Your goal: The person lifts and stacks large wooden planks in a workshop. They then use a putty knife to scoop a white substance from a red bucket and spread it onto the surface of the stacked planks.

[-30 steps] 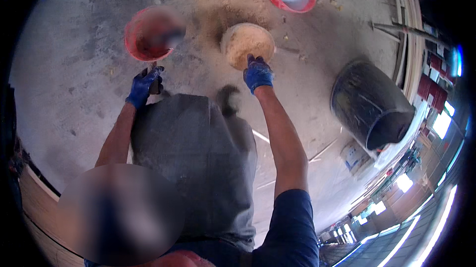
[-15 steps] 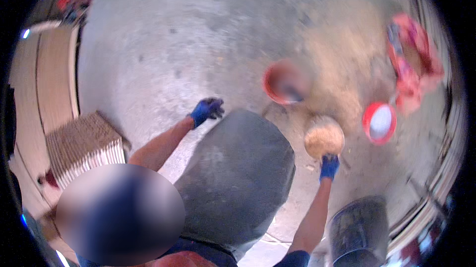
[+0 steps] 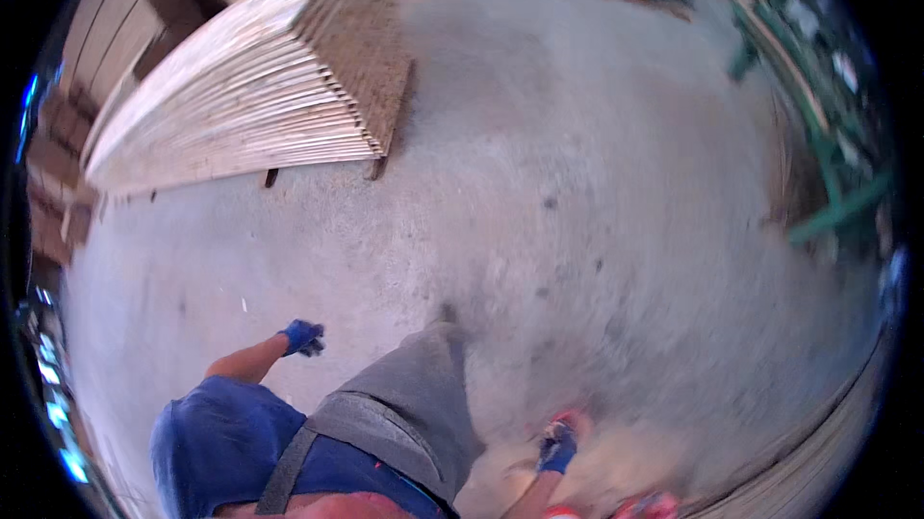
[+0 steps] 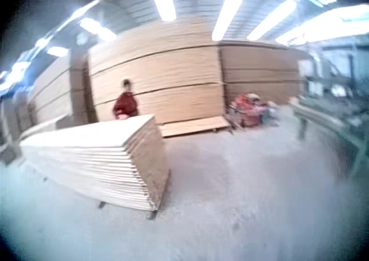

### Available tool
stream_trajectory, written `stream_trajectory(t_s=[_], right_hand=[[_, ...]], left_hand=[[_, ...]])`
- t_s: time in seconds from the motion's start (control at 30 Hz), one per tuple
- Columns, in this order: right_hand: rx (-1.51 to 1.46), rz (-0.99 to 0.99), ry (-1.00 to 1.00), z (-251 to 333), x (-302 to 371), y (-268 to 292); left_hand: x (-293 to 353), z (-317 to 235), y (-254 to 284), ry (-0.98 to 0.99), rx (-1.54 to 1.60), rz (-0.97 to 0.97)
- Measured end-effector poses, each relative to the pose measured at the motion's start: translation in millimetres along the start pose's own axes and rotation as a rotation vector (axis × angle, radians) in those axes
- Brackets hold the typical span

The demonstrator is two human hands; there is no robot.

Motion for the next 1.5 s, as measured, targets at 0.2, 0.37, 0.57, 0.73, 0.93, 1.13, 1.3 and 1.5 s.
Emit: stream_trajectory(t_s=[0.2, 0.37, 0.57, 0.73, 0.93, 1.13, 1.3, 1.5], right_hand=[[0.29, 0.307, -0.229, -43.9, -172.1, -350.9], [0.606, 0.344, -0.356, -170.7, -293.5, -647.6], [0.969, 0.859, -0.388, -343.4, -358.4, -978.2], [0.94, 1.284, -0.375, -495.9, -316.7, -1250.5], [1.438, 1.579, -0.232, -643.4, -270.1, -1374.7], [1.539, 1.811, -0.373, -750.6, -257.3, -1409.8], [1.776, 1.866, -0.321, -806.3, -234.3, -1424.6], [1.727, 2.021, -0.463, -817.9, -258.6, -1443.8]], left_hand=[[-23.5, 23.0, 40.2, 0.169, 0.57, 0.006], [-46.1, -27.0, 73.0, 0.242, 0.947, 0.059], [-92.2, -109.8, 57.2, 0.361, 1.199, -0.014], [-153.4, -214.1, 70.8, 0.277, 1.485, -0.077], [-195.1, -297.3, 26.1, 0.379, 1.915, -0.012], [-251.9, -313.0, 95.1, 0.365, 1.836, -0.077], [-267.8, -294.6, 188.6, 0.164, 2.01, -0.241], [-254.8, -345.6, 223.3, 0.36, 1.944, -0.284]])
Point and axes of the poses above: each hand's wrist, its own x-axis away from the middle knuckle, its own y-axis out of the back of the hand, z = x × y, the point moved 2 cm from there along -x, towards the middle knuckle, and after that the axes turned 15 degrees about -x, right-handed, at the moved point
